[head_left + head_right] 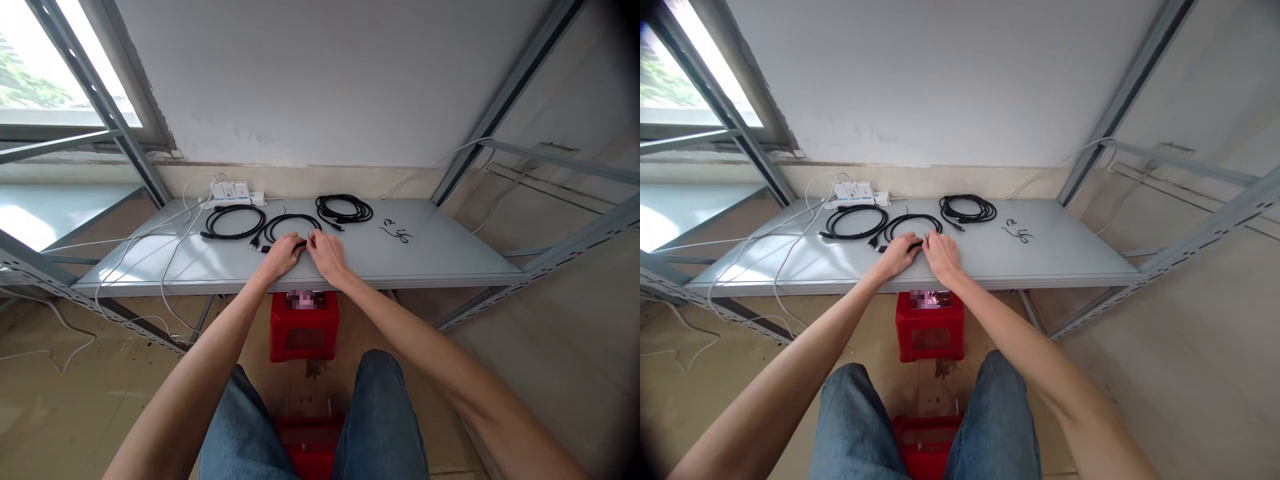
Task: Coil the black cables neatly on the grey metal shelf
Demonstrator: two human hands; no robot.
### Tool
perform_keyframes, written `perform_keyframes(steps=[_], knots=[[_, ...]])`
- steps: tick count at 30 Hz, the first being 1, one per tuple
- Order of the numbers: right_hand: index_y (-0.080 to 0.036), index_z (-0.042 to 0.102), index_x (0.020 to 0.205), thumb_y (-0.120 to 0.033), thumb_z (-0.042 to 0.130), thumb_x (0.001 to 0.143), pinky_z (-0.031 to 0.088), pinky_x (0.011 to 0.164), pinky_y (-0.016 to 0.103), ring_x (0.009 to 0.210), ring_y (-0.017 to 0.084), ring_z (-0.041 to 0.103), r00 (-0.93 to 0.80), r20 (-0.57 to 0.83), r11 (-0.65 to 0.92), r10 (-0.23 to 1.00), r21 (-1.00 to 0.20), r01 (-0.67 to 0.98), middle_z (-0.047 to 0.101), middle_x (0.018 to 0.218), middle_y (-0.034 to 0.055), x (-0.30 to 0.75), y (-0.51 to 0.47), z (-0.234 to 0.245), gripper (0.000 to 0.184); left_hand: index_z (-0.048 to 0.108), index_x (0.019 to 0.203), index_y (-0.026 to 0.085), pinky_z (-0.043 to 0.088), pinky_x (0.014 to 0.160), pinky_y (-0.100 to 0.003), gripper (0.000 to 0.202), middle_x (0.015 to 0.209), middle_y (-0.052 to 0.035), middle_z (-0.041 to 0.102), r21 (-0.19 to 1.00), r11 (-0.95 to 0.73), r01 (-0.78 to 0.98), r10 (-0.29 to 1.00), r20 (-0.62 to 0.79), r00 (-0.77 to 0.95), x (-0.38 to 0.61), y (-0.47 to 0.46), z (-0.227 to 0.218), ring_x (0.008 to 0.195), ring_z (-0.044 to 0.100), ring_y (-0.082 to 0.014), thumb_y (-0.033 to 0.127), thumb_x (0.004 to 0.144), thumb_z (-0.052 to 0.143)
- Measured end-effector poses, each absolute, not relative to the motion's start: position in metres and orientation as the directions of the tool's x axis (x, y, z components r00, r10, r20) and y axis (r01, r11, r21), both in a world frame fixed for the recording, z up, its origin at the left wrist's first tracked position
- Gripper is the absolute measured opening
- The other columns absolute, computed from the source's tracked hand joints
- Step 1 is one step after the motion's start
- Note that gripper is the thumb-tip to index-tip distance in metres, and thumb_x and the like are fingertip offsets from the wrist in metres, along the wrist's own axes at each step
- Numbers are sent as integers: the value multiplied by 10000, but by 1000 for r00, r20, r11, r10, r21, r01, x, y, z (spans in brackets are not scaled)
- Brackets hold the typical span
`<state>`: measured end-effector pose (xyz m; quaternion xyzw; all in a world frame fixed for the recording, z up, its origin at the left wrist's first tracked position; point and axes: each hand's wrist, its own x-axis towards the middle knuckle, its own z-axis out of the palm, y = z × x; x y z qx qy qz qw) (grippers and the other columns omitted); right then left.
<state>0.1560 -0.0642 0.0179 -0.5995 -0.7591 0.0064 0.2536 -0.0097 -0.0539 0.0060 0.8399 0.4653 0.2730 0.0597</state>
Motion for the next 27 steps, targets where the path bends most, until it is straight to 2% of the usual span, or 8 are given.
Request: perform_keyframes(steps=[4, 7, 11, 15, 17, 22, 25, 27], knots=[[-212, 733, 916, -223, 614, 973, 495, 740, 304, 825, 226, 715, -31, 307, 211, 951, -572, 793, 784, 871, 70, 154, -59, 17, 132, 794, 1071, 178, 500, 855, -356, 299, 995, -110, 710, 354, -556, 752, 816, 406, 413, -10, -52, 3, 952, 670, -267, 203, 1021, 500], [-206, 695, 770, -150, 637, 908, 520, 729, 269, 727, 179, 701, -33, 204, 178, 978, -752, 635, 763, 753, 38, 154, -56, 20, 160, 795, 1024, 192, 493, 833, -352, 292, 963, -100, 701, 352, -558, 752, 814, 408, 413, -10, -51, 2, 928, 663, -263, 179, 997, 504], [-173, 652, 669, -85, 623, 883, 450, 539, 206, 521, 92, 592, -71, 18, 45, 997, -917, 397, 763, 726, 36, 155, -55, 27, 233, 788, 986, 206, 489, 813, -346, 290, 933, -91, 690, 355, -557, 751, 816, 405, 414, -11, -50, 1, 884, 651, -253, 155, 969, 503], [-145, 645, 701, -92, 625, 932, 236, 371, 189, 437, 55, 523, -64, -197, -177, 978, -955, 237, 758, 716, 53, 157, -53, 36, 238, 782, 1012, 204, 496, 825, -352, 284, 946, -95, 696, 358, -557, 750, 815, 408, 410, -12, -49, 1, 909, 654, -259, 169, 967, 503], [-141, 634, 717, -91, 637, 946, 215, 352, 181, 427, 51, 527, -69, -250, -231, 966, -950, 212, 747, 691, 51, 157, -52, 39, 234, 777, 1021, 199, 498, 833, -357, 285, 951, -98, 699, 355, -562, 747, 811, 412, 415, -12, -49, 1, 918, 657, -261, 170, 967, 499], [-176, 563, 796, -65, 662, 931, 386, 393, 155, 545, 106, 688, -91, -237, -221, 967, -963, 156, 755, 710, 43, 156, -48, 35, 201, 766, 1067, 182, 508, 860, -371, 300, 984, -105, 712, 360, -559, 747, 815, 405, 414, -10, -51, 3, 955, 663, -267, 164, 958, 488], [-209, 498, 852, -52, 691, 889, 482, 449, 172, 571, 134, 710, -84, -144, -135, 986, -985, 107, 737, 682, 16, 157, -46, 26, 252, 761, 1064, 184, 513, 873, -375, 296, 990, -109, 712, 364, -548, 753, 823, 394, 408, -10, -52, 4, 973, 662, -272, 179, 965, 482], [-223, 485, 904, -73, 697, 871, 501, 461, 174, 551, 131, 693, -135, -36, -22, 990, -995, 101, 713, 652, -23, 159, -44, 21, 262, 758, 1034, 190, 514, 875, -374, 286, 987, -108, 710, 364, -543, 756, 826, 390, 406, -10, -51, 4, 968, 662, -271, 173, 962, 482]])
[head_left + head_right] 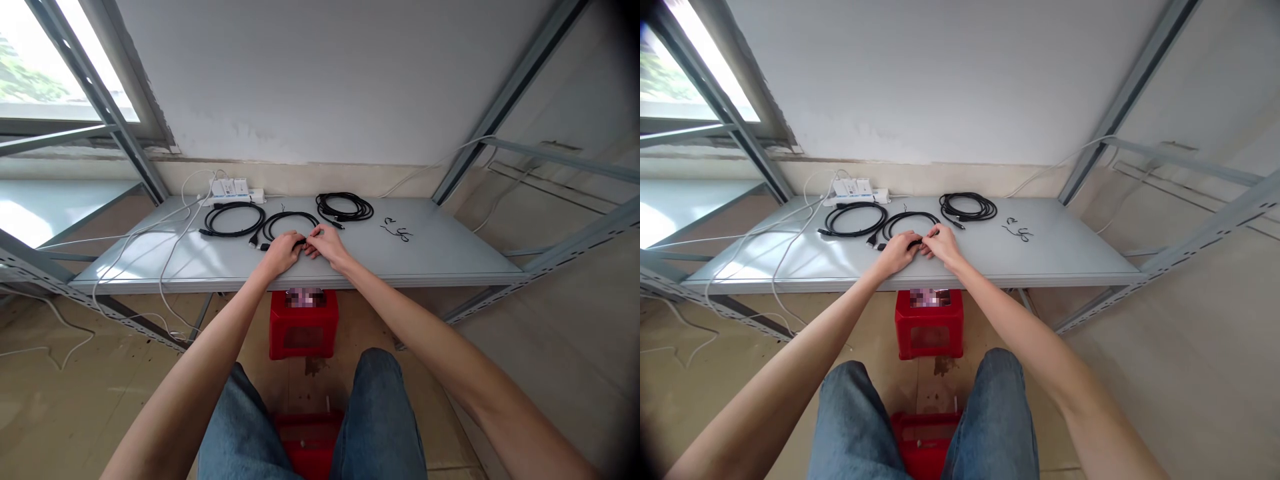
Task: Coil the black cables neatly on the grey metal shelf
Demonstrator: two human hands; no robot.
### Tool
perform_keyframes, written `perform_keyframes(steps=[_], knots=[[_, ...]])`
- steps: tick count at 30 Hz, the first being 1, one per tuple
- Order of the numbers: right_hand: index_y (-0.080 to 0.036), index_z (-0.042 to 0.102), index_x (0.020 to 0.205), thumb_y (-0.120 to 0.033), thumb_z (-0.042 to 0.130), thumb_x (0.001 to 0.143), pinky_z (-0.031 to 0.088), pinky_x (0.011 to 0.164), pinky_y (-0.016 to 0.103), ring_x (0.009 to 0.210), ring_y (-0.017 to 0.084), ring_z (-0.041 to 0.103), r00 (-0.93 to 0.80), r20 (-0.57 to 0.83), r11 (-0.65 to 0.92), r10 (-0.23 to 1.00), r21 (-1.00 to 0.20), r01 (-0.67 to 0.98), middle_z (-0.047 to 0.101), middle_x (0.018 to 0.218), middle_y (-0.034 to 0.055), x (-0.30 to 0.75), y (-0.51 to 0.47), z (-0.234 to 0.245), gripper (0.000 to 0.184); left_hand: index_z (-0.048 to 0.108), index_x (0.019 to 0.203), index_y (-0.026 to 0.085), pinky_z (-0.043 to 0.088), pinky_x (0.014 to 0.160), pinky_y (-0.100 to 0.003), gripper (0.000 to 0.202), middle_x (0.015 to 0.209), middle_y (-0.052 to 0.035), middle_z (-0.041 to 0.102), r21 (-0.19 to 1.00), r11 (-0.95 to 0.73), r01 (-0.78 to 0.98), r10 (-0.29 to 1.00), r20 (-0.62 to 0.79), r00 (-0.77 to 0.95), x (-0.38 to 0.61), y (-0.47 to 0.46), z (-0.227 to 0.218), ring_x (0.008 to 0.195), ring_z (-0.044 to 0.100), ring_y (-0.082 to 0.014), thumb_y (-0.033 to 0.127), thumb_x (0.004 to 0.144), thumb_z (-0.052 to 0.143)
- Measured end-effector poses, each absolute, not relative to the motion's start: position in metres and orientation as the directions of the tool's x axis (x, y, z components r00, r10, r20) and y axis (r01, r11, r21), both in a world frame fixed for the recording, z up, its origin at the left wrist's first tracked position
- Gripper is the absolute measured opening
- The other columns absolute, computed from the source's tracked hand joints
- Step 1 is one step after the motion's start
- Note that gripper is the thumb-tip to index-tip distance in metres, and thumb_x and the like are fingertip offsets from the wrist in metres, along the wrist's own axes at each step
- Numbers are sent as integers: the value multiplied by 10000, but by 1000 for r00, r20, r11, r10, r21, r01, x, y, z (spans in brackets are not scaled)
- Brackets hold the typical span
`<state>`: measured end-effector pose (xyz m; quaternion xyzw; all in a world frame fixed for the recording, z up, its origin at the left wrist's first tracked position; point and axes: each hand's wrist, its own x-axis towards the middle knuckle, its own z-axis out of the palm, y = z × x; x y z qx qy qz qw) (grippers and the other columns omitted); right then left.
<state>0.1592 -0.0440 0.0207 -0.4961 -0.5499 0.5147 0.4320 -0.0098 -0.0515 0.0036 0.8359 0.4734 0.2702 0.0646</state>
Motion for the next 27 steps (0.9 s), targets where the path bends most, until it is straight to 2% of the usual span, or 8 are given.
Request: perform_keyframes(steps=[3, 7, 10, 14, 18, 21, 24, 27], knots=[[-234, 507, 959, -162, 693, 870, 475, 452, 154, 542, 116, 667, -252, 136, 170, 958, -978, 118, 690, 651, -57, 165, -41, 14, 219, 749, 1007, 198, 516, 886, -375, 259, 1002, -107, 711, 364, -538, 760, 829, 394, 398, -10, -50, 2, 962, 663, -269, 167, 961, 496], [-211, 600, 937, -289, 671, 884, 441, 448, 158, 611, 128, 683, -312, 272, 336, 911, -925, 176, 703, 709, -11, 172, -39, 9, 118, 736, 1016, 201, 516, 902, -375, 229, 1022, -111, 716, 369, -525, 767, 837, 389, 386, -10, -50, 1, 985, 663, -273, 181, 979, 511], [-192, 659, 929, -304, 667, 887, 454, 480, 179, 658, 146, 703, -300, 326, 393, 897, -898, 198, 703, 727, 14, 175, -38, 6, 120, 735, 1025, 200, 512, 899, -373, 223, 1035, -114, 718, 371, -518, 771, 841, 385, 380, -9, -53, 4, 997, 663, -276, 188, 987, 515], [-172, 709, 906, -273, 649, 901, 499, 524, 222, 706, 175, 715, -307, 333, 402, 891, -895, 194, 716, 758, 48, 177, -38, 3, 118, 735, 1044, 191, 508, 886, -374, 220, 1045, -121, 721, 366, -506, 781, 848, 377, 373, -8, -54, 6, 999, 666, -283, 205, 1000, 520], [-162, 743, 988, -207, 624, 901, 597, 710, 296, 828, 192, 730, -322, 356, 439, 877, -867, 236, 756, 917, 78, 179, -40, 0, 154, 732, 1064, 184, 504, 877, -367, 214, 1049, -123, 727, 357, -502, 788, 849, 378, 369, -9, -54, 5, 1009, 668, -283, 224, 1014, 527], [-171, 747, 1012, -123, 585, 877, 589, 852, 332, 902, 184, 696, -340, 444, 553, 829, -739, 384, 731, 1048, 80, 180, -44, 2, 216, 731, 1074, 185, 503, 862, -365, 214, 1050, -124, 728, 347, -504, 791, 845, 390, 367, -9, -54, 4, 1001, 672, -282, 230, 1019, 529], [-183, 738, 1067, -74, 544, 872, 551, 914, 352, 1007, 208, 647, -401, 513, 648, 759, -536, 541, 665, 1144, 93, 181, -49, 3, 296, 730, 1082, 188, 507, 858, -372, 222, 1042, -121, 727, 345, -509, 789, 840, 400, 367, -10, -53, 2, 995, 674, -284, 236, 1021, 522], [-194, 729, 1103, -19, 466, 886, 513, 962, 361, 1142, 239, 584, -426, 560, 669, 711, -354, 653, 610, 1197, 112, 181, -52, 3, 383, 730, 1081, 197, 512, 867, -376, 217, 1026, -115, 724, 354, -514, 781, 837, 405, 367, -10, -52, -1, 989, 674, -283, 252, 1021, 529]])
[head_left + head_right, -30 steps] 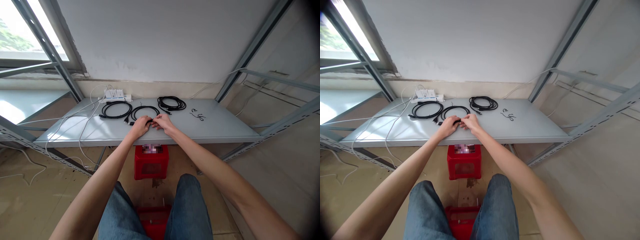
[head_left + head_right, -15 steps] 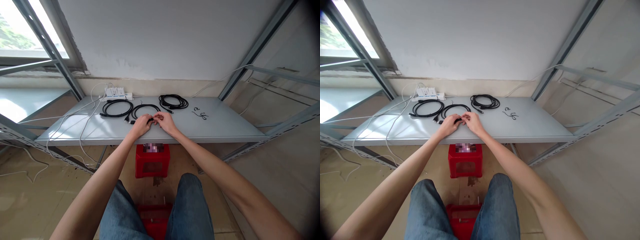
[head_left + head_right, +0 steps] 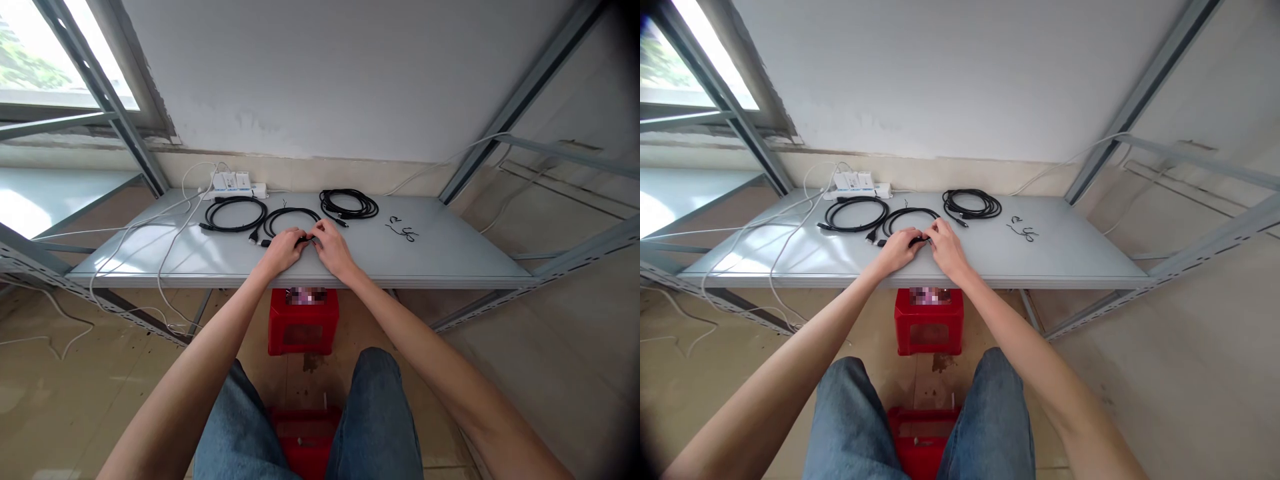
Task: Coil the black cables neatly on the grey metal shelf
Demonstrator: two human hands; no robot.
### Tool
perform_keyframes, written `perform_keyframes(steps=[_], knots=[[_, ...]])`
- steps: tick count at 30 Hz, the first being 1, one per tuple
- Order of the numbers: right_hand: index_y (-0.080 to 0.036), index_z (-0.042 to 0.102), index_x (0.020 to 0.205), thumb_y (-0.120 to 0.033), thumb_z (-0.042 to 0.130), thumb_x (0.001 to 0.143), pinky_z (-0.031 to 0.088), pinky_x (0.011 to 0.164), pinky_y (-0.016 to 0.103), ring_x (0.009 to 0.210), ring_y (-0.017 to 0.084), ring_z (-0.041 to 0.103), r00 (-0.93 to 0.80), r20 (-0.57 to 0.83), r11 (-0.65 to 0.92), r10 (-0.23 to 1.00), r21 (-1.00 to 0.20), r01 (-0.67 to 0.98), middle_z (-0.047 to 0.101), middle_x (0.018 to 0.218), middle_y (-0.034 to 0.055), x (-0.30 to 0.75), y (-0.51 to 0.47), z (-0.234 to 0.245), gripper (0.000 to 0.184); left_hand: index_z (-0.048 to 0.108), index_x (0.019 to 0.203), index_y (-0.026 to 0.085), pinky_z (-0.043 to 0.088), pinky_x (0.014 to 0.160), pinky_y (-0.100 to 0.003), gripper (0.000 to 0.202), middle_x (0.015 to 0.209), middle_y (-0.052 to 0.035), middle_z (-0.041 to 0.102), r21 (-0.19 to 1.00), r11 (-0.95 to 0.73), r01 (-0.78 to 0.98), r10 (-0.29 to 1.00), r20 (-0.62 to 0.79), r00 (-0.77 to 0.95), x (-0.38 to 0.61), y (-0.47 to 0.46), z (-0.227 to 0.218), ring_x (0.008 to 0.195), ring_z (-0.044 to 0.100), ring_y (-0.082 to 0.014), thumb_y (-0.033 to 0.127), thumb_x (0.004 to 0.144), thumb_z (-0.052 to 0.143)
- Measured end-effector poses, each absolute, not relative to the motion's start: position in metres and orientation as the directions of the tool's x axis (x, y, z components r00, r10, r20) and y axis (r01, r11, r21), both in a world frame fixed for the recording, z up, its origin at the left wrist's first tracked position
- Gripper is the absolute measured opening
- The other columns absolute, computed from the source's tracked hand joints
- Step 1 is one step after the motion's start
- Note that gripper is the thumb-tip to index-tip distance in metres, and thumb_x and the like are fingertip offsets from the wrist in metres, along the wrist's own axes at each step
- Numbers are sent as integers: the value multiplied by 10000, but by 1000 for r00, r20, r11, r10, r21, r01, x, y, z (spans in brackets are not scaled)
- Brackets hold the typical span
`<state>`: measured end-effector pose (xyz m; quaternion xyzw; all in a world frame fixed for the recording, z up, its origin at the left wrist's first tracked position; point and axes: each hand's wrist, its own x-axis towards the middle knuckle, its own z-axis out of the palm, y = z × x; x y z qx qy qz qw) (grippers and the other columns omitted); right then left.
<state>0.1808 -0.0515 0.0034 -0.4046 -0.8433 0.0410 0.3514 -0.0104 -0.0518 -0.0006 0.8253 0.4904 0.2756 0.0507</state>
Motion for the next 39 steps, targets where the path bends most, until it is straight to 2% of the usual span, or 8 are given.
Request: perform_keyframes(steps=[4, 11, 21, 25, 39], knots=[[-192, 729, 1115, 27, 416, 886, 484, 958, 362, 1174, 256, 543, -441, 576, 652, 688, -225, 724, 598, 1220, 124, 179, -51, 1, 446, 731, 1075, 206, 517, 878, -380, 213, 1011, -110, 722, 370, -518, 771, 836, 409, 366, -10, -51, -1, 983, 678, -283, 262, 1020, 533], [-199, 734, 1063, -29, 429, 984, 443, 933, 385, 1091, 265, 555, -461, 564, 627, 685, -134, 768, 646, 1120, 113, 177, -56, 4, 358, 729, 1048, 200, 522, 844, -370, 199, 989, -110, 716, 375, -516, 770, 838, 407, 363, -9, -55, 2, 975, 689, -286, 259, 1017, 541], [-199, 726, 1099, -67, 439, 1022, 385, 894, 409, 1069, 294, 546, -472, 539, 575, 698, -28, 818, 677, 1106, 123, 176, -59, 5, 325, 747, 1096, 200, 529, 864, -380, 230, 1007, -115, 723, 362, -512, 779, 841, 397, 368, -9, -54, 1, 1003, 694, -294, 257, 1018, 538], [-198, 708, 1131, -99, 419, 1042, 378, 909, 421, 1088, 315, 541, -479, 541, 573, 692, -9, 819, 690, 1113, 133, 175, -62, 6, 318, 750, 1175, 200, 524, 903, -388, 265, 1049, -117, 733, 368, -518, 773, 837, 403, 369, -10, -54, 0, 1022, 695, -295, 266, 1031, 536], [-189, 746, 1097, -134, 392, 1081, 373, 905, 403, 1028, 293, 567, -508, 490, 583, 709, -2, 812, 730, 1034, 119, 174, -66, 8, 359, 735, 1022, 196, 500, 834, -374, 222, 1008, -119, 725, 353, -510, 785, 842, 393, 370, -8, -56, 2, 964, 680, -288, 277, 1041, 529]])
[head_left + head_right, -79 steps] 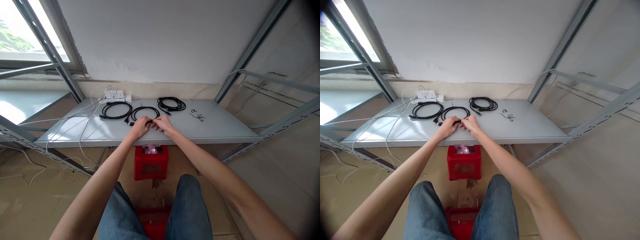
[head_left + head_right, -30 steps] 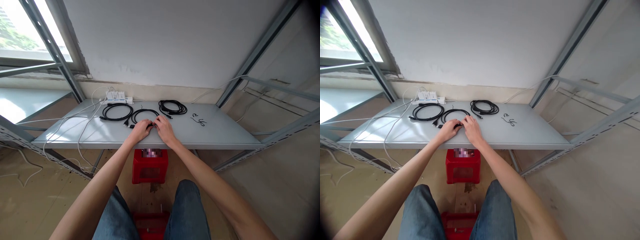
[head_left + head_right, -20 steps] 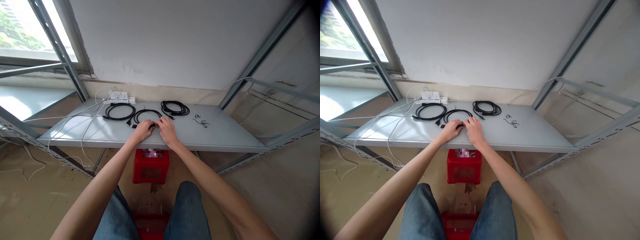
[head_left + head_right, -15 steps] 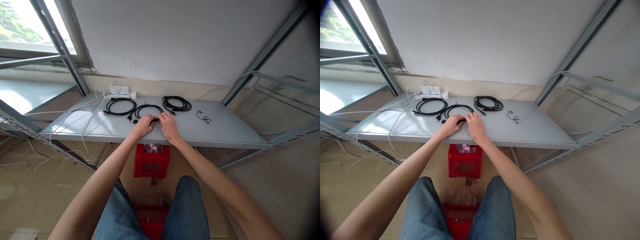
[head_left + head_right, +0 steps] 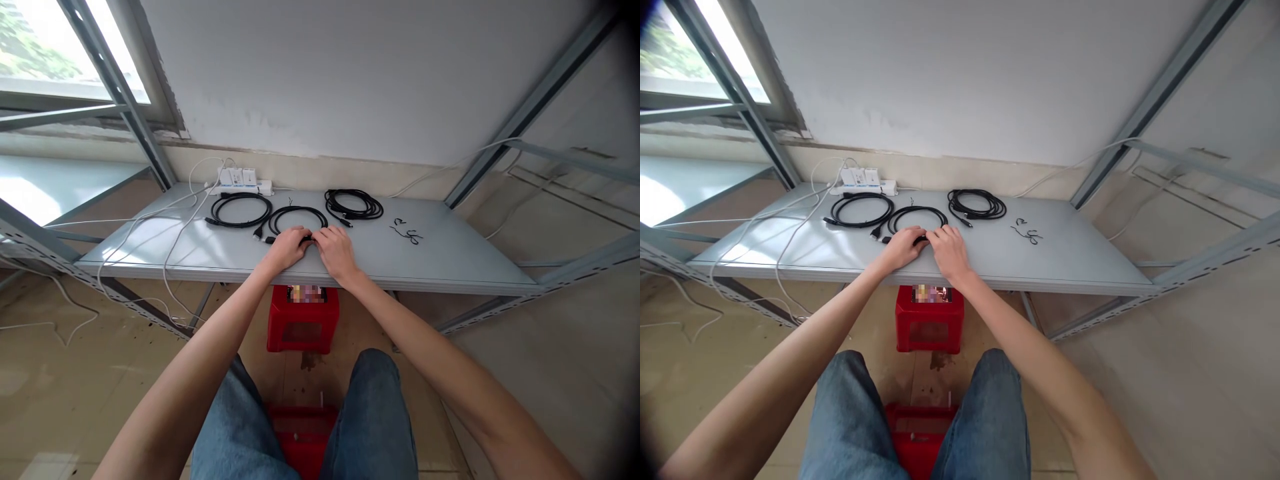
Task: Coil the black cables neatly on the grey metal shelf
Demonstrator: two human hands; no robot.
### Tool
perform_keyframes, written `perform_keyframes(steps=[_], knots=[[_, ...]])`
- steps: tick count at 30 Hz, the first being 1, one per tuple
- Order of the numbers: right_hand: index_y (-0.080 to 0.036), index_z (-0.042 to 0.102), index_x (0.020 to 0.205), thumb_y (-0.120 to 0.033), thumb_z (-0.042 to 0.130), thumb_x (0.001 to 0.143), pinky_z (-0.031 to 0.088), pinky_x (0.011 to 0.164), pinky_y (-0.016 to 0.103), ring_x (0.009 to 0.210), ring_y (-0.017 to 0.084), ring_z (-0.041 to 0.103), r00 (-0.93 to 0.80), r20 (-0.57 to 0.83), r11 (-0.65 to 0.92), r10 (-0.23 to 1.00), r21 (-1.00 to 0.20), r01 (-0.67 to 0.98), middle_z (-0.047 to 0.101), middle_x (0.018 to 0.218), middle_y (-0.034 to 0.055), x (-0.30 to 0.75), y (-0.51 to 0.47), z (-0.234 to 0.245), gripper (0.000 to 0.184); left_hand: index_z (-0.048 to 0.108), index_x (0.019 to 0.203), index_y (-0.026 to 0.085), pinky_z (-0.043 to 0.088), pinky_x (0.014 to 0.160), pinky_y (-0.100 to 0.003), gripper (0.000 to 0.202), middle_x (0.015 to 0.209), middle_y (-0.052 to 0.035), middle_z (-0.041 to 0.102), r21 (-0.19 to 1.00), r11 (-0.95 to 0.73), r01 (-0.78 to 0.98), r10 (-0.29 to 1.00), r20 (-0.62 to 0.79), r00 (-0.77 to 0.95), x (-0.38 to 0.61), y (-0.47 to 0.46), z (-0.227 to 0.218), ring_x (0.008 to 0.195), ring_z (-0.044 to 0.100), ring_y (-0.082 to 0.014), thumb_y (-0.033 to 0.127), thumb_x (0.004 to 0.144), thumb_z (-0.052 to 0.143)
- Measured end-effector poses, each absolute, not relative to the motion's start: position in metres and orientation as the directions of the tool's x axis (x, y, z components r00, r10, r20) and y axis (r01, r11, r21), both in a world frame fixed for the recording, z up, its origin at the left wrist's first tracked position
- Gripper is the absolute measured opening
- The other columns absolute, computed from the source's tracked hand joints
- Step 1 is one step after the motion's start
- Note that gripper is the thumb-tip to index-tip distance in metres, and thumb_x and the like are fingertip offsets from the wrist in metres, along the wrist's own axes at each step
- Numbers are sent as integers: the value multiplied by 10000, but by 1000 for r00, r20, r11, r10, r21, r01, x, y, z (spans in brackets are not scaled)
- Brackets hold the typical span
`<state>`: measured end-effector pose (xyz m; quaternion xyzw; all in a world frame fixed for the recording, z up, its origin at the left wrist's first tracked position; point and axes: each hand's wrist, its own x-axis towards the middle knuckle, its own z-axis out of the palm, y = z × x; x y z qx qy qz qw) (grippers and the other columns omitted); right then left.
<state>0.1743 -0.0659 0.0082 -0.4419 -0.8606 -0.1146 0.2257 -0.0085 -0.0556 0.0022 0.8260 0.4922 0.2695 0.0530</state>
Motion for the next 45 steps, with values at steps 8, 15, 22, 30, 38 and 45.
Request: perform_keyframes(steps=[8, 15, 22, 30, 38, 45], knots=[[-157, 730, 1067, -123, 427, 1071, 363, 898, 378, 967, 268, 620, -485, 492, 530, 723, 56, 846, 759, 992, 122, 173, -66, 5, 305, 752, 1117, 186, 506, 863, -372, 271, 1059, -120, 739, 344, -512, 787, 840, 393, 374, -9, -56, 3, 1020, 687, -295, 289, 1048, 510], [-133, 670, 1233, -96, 426, 1055, 425, 788, 347, 968, 279, 721, -494, 332, 473, 804, 147, 869, 769, 1090, 164, 170, -74, 21, 304, 755, 1160, 190, 494, 858, -363, 278, 1062, -119, 737, 358, -494, 792, 854, 370, 365, -8, -58, 8, 1016, 685, -289, 251, 1030, 516], [-51, 654, 1265, -74, 658, 930, 519, 797, 329, 978, 303, 770, -570, 106, 524, 815, 285, 803, 778, 1046, 241, 154, -87, 57, 336, 720, 952, 195, 476, 795, -355, 230, 990, -114, 714, 353, -508, 786, 847, 370, 381, -8, -57, 8, 938, 667, -276, 121, 930, 503], [-82, 743, 1062, -74, 632, 952, 536, 799, 327, 1002, 298, 780, -727, -49, 688, 684, 373, 623, 792, 1021, 226, 146, -81, 75, 158, 693, 902, 208, 445, 742, -349, 210, 947, -107, 704, 348, -521, 779, 839, 378, 392, -8, -58, 7, 902, 661, -280, 90, 858, 525], [-102, 751, 1060, -63, 596, 970, 554, 812, 313, 980, 268, 778, -689, 58, 686, 723, 61, 725, 806, 990, 170, 167, -50, 72, 184, 719, 948, 193, 468, 781, -356, 217, 973, -123, 704, 346, -498, 795, 848, 387, 363, -9, -50, -1, 917, 668, -281, 221, 1004, 511], [-123, 661, 791, -110, 590, 1030, 368, 428, 185, 512, 84, 642, -342, -130, 45, 931, -887, 459, 795, 796, 85, 173, -39, 49, 250, 759, 1028, 216, 461, 789, -334, 244, 967, -93, 692, 373, -519, 769, 839, 395, 375, -9, -49, -1, 922, 654, -259, 213, 1004, 516]])
